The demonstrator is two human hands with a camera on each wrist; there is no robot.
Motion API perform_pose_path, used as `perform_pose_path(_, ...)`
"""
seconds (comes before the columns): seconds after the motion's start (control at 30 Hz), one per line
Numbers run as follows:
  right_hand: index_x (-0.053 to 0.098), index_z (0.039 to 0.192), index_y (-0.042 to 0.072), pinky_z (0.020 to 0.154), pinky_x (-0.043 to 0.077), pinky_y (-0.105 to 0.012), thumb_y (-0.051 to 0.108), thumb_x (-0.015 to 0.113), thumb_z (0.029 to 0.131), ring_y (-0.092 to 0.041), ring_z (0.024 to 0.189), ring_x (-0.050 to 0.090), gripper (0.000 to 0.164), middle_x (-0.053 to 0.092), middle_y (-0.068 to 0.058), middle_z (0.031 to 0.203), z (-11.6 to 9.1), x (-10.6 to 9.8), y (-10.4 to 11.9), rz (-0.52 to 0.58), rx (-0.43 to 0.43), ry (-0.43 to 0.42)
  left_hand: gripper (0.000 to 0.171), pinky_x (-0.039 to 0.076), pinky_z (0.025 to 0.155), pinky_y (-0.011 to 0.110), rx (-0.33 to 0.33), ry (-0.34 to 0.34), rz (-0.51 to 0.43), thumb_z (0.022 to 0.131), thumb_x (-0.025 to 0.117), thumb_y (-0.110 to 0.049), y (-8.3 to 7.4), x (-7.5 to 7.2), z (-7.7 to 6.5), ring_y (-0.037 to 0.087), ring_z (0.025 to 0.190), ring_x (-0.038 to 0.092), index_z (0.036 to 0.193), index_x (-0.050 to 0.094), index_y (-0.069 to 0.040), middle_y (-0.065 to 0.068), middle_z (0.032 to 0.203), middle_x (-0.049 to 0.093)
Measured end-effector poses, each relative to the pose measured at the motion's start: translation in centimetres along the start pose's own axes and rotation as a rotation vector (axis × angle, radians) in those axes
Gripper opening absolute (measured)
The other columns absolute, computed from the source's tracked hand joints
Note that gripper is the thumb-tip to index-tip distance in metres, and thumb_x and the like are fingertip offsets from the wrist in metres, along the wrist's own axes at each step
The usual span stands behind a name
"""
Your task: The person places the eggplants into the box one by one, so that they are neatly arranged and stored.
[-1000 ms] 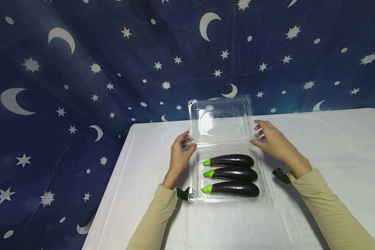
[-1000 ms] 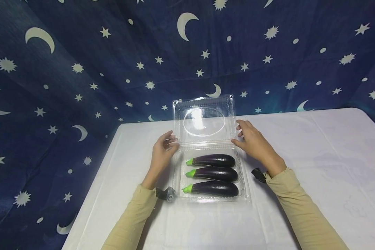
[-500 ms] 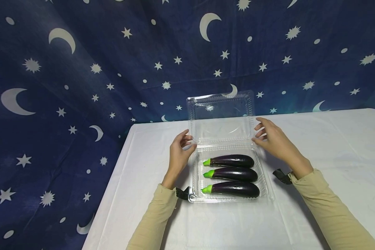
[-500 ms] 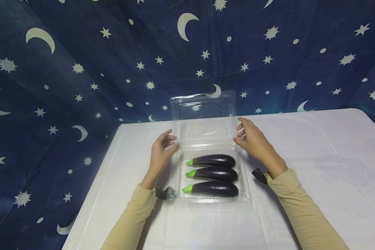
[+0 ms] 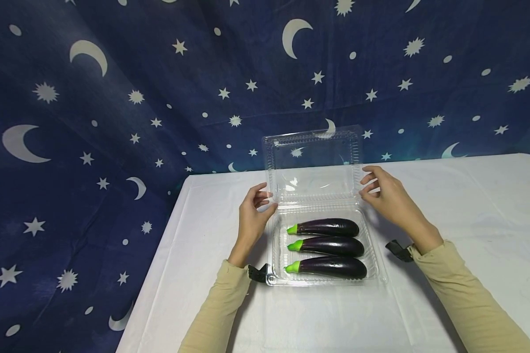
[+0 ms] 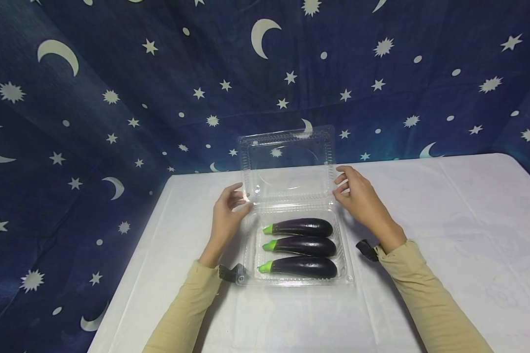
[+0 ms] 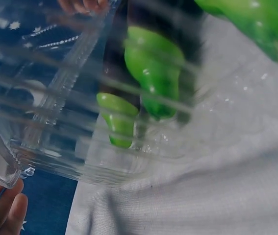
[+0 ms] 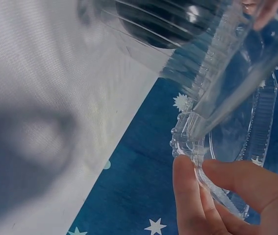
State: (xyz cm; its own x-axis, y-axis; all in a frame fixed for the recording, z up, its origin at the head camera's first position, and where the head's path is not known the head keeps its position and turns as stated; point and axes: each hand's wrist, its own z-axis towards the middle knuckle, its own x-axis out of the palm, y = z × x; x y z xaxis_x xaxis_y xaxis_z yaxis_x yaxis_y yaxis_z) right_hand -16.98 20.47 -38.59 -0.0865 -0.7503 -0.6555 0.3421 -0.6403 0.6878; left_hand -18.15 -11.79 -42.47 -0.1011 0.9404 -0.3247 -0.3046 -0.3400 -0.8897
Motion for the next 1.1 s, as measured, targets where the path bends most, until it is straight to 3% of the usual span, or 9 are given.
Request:
perform_pose_path(0.1, 0.046, 0.132, -0.011, 0.07, 0.045, -0.008, -0.009, 0.064, 0.086, -0.039, 0.091, 0.067, 0.05, 0.063, -0.024, 0.106, 0.0, -0.1, 0.0, 0.002, 0.003, -0.008, 0.057, 0.055, 0.091, 0.036, 0.003, -0.003, -0.008, 0.081, 0.074, 0.008, 0.0, 0.0, 0.0, 0.031, 0.103, 0.064, 0.134, 0.054, 0.001, 0.021, 0.109, 0.064)
perform_pose_path(0.27, 0.048, 0.129, -0.01, 0.078, 0.055, -0.03, -0.006, 0.062, 0.09, -0.039, 0.093, 0.067, 0.042, 0.063, -0.025, 0.106, -0.2, -0.1, 0.1, 0.013, 0.02, -0.015, 0.055, 0.055, 0.089, 0.043, 0.023, 0.004, -0.057, 0.082, 0.074, 0.008, 0.0, 0.0, 0.0, 0.033, 0.104, 0.064, 0.133, 0.055, 0.0, 0.02, 0.109, 0.064)
perform_pose_path(0.33, 0.048, 0.128, -0.01, 0.079, 0.055, -0.033, -0.005, 0.062, 0.091, -0.039, 0.094, 0.066, 0.04, 0.062, -0.025, 0.107, -0.2, -0.1, 0.1, 0.021, 0.026, -0.016, 0.055, 0.055, 0.088, 0.046, 0.033, 0.011, -0.071, 0.082, 0.073, 0.008, 0.1, 0.0, 0.0, 0.034, 0.104, 0.064, 0.133, 0.054, 0.0, 0.022, 0.11, 0.064)
perform_pose_path(0.5, 0.05, 0.125, -0.009, 0.074, 0.049, -0.01, -0.004, 0.063, 0.091, -0.038, 0.093, 0.066, 0.037, 0.062, -0.024, 0.106, -0.3, -0.1, 0.1, 0.042, 0.024, -0.027, 0.056, 0.055, 0.086, 0.051, 0.04, 0.026, -0.074, 0.083, 0.072, 0.009, 0.1, -0.1, -0.1, 0.039, 0.103, 0.064, 0.134, 0.051, 0.004, 0.026, 0.113, 0.062)
perform_pose_path(0.57, 0.051, 0.123, -0.009, 0.072, 0.044, -0.004, -0.004, 0.064, 0.09, -0.037, 0.092, 0.065, 0.036, 0.063, -0.024, 0.105, -0.4, 0.0, 0.1, 0.046, 0.018, -0.034, 0.054, 0.054, 0.085, 0.053, 0.042, 0.03, -0.073, 0.083, 0.071, 0.012, -0.9, -0.3, -0.3, 0.042, 0.103, 0.063, 0.132, 0.05, 0.008, 0.029, 0.112, 0.061)
perform_pose_path(0.73, 0.051, 0.119, -0.007, 0.071, 0.043, -0.002, -0.004, 0.067, 0.089, -0.032, 0.09, 0.065, 0.034, 0.063, -0.022, 0.104, -0.5, 0.0, 0.0, 0.04, 0.006, -0.048, 0.046, 0.055, 0.082, 0.054, 0.044, 0.026, -0.071, 0.081, 0.069, 0.017, -3.7, -0.7, -0.8, 0.046, 0.099, 0.063, 0.123, 0.05, 0.015, 0.033, 0.108, 0.059)
perform_pose_path(0.9, 0.054, 0.114, -0.006, 0.073, 0.042, -0.001, -0.006, 0.068, 0.087, -0.022, 0.086, 0.065, 0.03, 0.065, -0.019, 0.1, -0.7, 0.0, 0.0, 0.03, -0.023, -0.081, 0.042, 0.056, 0.081, 0.052, 0.042, 0.015, -0.078, 0.081, 0.069, 0.017, -3.7, -0.7, -0.8, 0.045, 0.098, 0.064, 0.119, 0.051, 0.016, 0.033, 0.107, 0.06)
perform_pose_path(1.1, 0.056, 0.105, -0.003, 0.074, 0.043, -0.001, -0.005, 0.071, 0.086, 0.009, 0.083, 0.056, 0.024, 0.067, -0.016, 0.095, -0.9, -0.1, -0.1, 0.016, -0.059, -0.098, 0.037, 0.056, 0.081, 0.051, 0.047, 0.006, -0.065, 0.081, 0.069, 0.016, -3.7, -0.8, -1.0, 0.044, 0.097, 0.065, 0.114, 0.052, 0.015, 0.032, 0.105, 0.061)
